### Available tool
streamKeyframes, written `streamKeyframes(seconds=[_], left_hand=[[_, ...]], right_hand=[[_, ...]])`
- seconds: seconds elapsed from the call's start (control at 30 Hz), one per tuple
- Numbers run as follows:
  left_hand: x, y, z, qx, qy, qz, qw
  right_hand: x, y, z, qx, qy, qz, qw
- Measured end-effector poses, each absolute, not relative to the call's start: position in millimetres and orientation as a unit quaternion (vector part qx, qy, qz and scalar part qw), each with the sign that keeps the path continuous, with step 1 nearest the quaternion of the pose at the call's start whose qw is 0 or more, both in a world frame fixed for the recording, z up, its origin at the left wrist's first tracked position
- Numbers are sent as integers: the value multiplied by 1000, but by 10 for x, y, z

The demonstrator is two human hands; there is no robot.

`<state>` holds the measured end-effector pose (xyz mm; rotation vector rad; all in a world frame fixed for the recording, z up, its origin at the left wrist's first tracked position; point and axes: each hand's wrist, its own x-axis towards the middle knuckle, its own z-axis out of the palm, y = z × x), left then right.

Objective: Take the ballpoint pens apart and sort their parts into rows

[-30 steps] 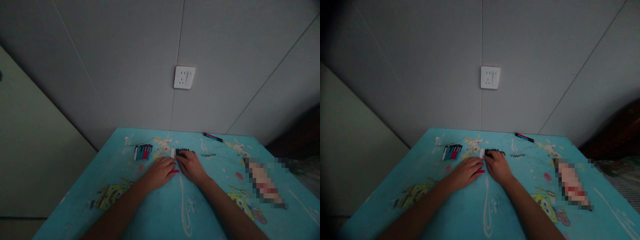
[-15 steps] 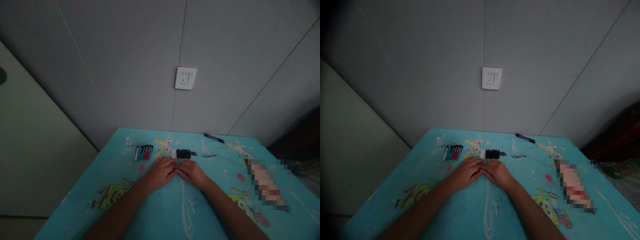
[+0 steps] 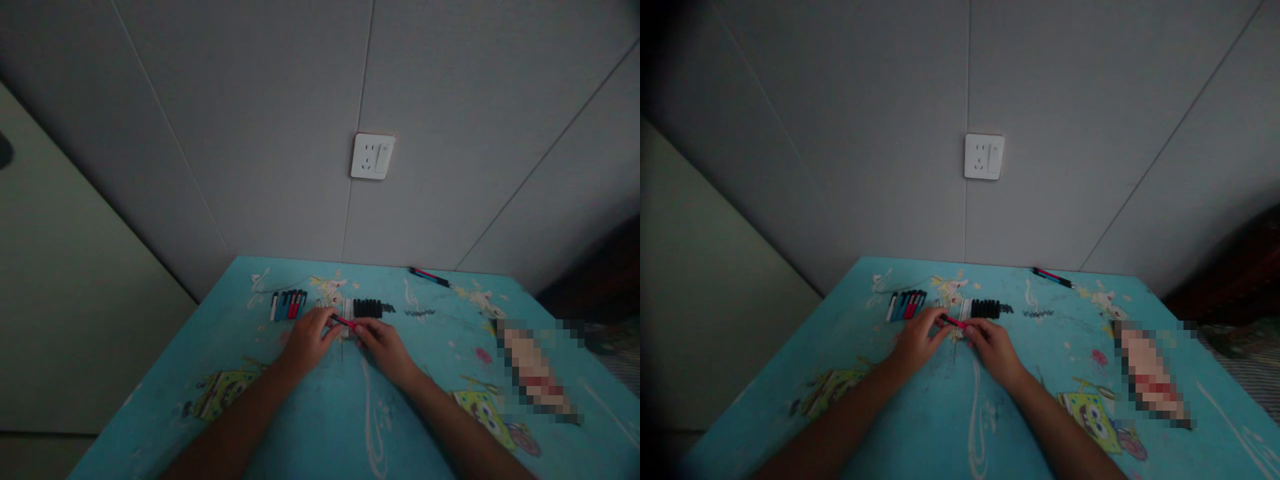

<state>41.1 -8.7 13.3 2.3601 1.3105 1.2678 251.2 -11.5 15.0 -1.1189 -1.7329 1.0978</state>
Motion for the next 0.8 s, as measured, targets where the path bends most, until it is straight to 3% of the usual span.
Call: streamKeyframes(seconds=[0.33, 0.8], left_hand=[[466, -154, 170, 842, 336, 418, 56], [431, -154, 180, 817, 329, 473, 17]], right_hand=[[2428, -178, 185, -369, -755, 423, 340], [2424, -167, 182, -366, -771, 397, 337]])
